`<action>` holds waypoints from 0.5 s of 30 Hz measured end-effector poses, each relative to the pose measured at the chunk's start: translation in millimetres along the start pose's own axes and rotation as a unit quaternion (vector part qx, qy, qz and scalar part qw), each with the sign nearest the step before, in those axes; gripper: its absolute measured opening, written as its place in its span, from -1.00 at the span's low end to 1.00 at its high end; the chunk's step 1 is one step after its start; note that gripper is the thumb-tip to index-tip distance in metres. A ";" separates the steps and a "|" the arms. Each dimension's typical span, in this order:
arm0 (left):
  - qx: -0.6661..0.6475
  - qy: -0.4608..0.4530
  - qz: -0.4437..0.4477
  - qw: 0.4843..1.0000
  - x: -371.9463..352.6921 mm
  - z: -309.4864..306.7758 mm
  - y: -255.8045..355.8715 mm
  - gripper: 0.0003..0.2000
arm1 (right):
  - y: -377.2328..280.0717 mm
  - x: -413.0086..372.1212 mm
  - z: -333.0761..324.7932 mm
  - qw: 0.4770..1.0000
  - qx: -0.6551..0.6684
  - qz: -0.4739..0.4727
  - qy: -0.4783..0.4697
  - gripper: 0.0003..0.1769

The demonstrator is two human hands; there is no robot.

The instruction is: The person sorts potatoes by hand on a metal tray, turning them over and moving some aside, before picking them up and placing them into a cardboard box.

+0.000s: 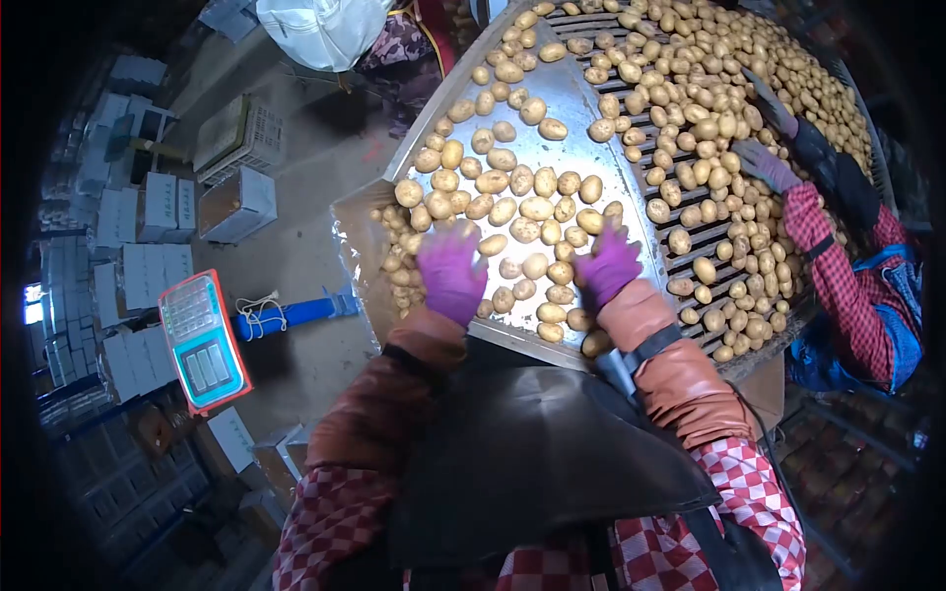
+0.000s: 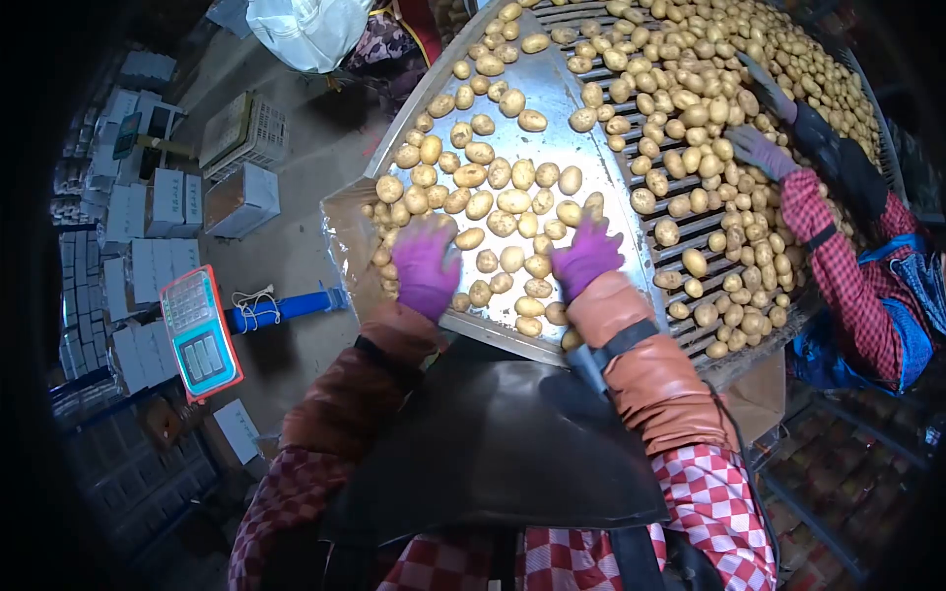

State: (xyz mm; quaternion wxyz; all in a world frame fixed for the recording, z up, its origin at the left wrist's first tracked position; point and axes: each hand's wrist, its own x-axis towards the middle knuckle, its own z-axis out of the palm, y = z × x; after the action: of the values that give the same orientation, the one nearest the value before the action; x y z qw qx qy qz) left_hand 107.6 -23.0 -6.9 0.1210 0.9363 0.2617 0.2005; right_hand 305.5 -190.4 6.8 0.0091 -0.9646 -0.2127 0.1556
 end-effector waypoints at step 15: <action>-0.033 -0.076 0.035 0.996 35.4 -5.5 3.0 -0.72 | 103.3 -10.0 -19.5 0.849 0.483 -0.110 -0.183 -0.57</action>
State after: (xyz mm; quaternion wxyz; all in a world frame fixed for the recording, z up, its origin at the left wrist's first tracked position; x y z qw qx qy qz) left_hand 134.3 -5.8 10.1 0.1641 0.9530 0.2116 0.1415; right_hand 344.9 -287.5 19.7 0.4516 -0.7627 -0.2138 0.4106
